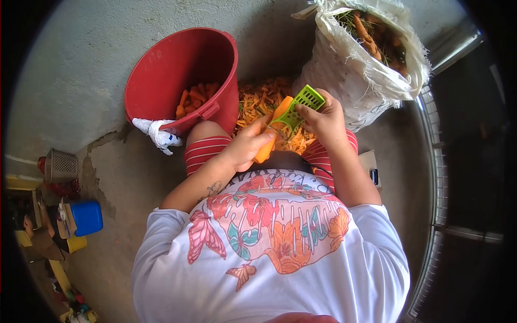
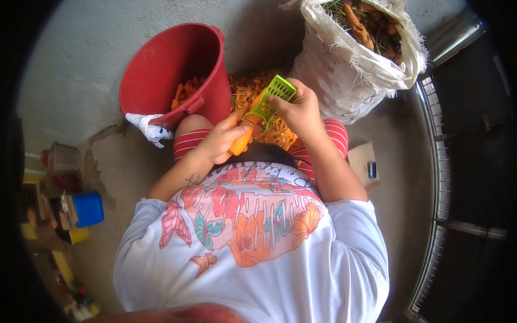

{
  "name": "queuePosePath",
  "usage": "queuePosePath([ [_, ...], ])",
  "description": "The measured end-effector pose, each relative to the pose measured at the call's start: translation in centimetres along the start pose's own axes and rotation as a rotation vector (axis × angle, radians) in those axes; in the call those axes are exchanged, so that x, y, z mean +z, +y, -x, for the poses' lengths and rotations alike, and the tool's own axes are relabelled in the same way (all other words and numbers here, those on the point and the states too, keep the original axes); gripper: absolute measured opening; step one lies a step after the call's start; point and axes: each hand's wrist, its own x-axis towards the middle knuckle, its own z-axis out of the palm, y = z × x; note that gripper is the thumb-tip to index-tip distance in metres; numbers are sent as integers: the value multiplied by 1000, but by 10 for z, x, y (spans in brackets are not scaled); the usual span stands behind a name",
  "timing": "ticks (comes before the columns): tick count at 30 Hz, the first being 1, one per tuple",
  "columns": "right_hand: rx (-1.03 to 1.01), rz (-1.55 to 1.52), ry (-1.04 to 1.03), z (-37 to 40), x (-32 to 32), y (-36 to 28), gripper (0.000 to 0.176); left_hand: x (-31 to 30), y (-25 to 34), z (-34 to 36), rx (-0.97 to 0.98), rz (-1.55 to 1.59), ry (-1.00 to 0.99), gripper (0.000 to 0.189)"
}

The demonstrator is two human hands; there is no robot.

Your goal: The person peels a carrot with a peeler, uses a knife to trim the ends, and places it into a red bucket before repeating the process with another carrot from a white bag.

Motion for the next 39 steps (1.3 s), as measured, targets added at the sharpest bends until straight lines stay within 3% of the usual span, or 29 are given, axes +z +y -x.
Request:
queuePosePath([
  [2,-20,80,8,-2,0,7,17,1,-1,-1,26,-92,-3,50],
  [8,63,-50,99,-14,-12,12,19,3,-4,5,60,-173,-6,53],
  [12,29,-260,269,-28,-25,23,19,-1,-4,7,83,-182,-80,54],
  [16,3,-172,333,-40,-45,30,19,2,2,11,39,-169,-76,55],
  [19,-150,-1,550,-49,-64,27,19,1,6,13,29,-176,-47,55],
  [20,-120,-165,564,-48,-69,25,17,0,7,13,39,-178,-41,55],
  [23,7,-787,151,-35,-50,15,16,-2,3,8,80,-188,1,55],
  [25,200,-974,-333,-14,-32,23,21,0,1,4,90,-175,36,53],
  [27,278,-986,-723,0,-10,26,28,4,1,2,79,-142,75,50],
  [28,300,-844,-736,0,-5,34,33,5,3,3,52,-91,69,47],
  [31,167,-743,-453,-21,-9,35,31,0,5,8,-37,81,32,41],
  [33,62,-904,-85,-35,-13,38,30,-14,3,6,-95,216,-27,38],
  [35,16,-1057,39,-36,-26,38,26,-20,4,4,-83,315,-83,36],
  [39,205,-1148,343,-28,-29,28,19,-25,7,-1,-164,555,-61,35],
])
